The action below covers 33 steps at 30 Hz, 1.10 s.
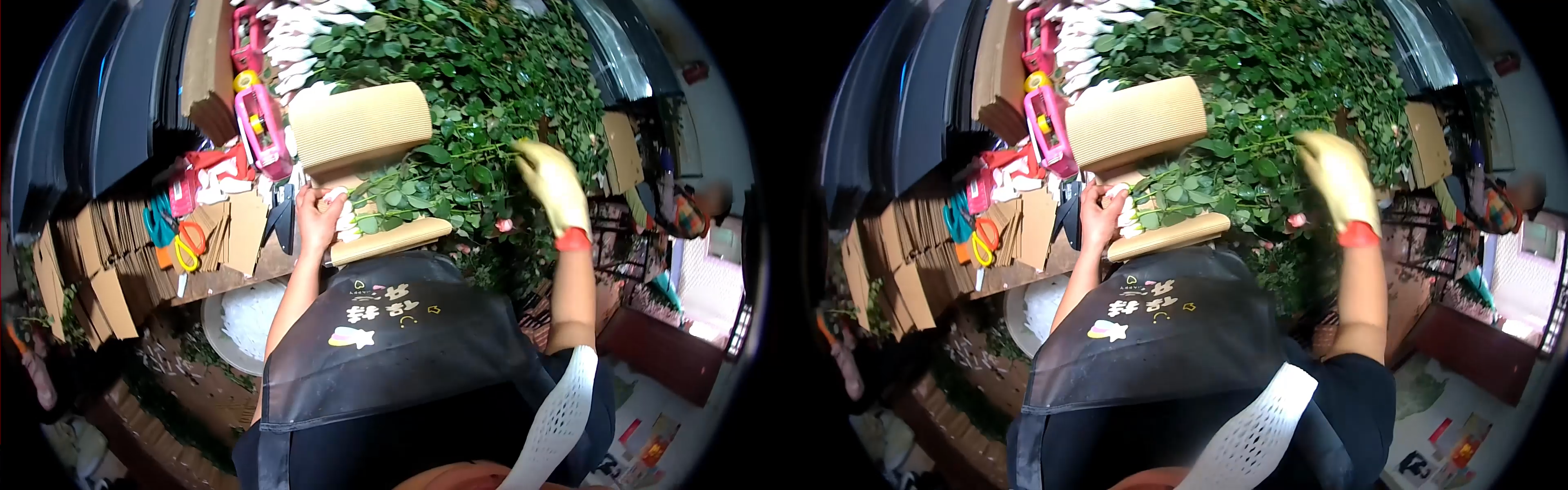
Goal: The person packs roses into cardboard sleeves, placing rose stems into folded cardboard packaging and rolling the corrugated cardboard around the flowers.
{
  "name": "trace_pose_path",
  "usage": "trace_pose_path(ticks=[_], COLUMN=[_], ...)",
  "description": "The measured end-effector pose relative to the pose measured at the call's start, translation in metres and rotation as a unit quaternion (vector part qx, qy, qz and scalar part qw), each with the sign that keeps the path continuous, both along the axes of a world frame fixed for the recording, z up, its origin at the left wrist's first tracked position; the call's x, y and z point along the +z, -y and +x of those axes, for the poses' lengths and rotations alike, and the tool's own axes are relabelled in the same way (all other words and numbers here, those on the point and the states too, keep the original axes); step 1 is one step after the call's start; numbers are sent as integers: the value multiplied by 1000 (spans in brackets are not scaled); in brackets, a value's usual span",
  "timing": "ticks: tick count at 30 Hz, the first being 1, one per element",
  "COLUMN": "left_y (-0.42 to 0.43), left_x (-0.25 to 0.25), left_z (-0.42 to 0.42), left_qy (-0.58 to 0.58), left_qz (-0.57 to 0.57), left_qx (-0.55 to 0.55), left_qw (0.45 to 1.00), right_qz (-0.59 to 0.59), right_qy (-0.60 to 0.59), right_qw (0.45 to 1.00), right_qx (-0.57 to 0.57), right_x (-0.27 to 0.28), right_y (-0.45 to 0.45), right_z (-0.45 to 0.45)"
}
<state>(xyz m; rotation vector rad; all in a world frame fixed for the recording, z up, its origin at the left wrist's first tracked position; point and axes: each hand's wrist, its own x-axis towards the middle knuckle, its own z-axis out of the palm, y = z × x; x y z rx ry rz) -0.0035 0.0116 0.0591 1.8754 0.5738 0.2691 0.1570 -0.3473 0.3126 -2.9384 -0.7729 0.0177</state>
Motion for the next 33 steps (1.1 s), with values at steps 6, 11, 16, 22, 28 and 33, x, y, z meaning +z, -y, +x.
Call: trace_pose_path(ticks=[6,11,16,22,28,33], left_y=[-7,-9,-7,-5,0,-2], left_x=[5,3,5,10,18,3], left_z=[-2,0,-2,-2,1,-2], left_qy=[-39,-50,-45,-51,-34,-14], left_qz=[21,-9,-9,-4,-17,3], left_qx=[-6,-6,-5,0,2,1], left_qw=[999,999,999,999,999,1000], right_qz=[-44,-190,-91,7,-2,167], right_qy=[-17,-72,-39,111,69,163], right_qw=[991,976,993,970,977,972], right_qx=[124,81,63,217,200,23], right_x=[-134,-135,-114,-96,-99,-68], right_y=[-89,-115,-81,-107,-121,-38], right_z=[78,98,97,80,93,118])
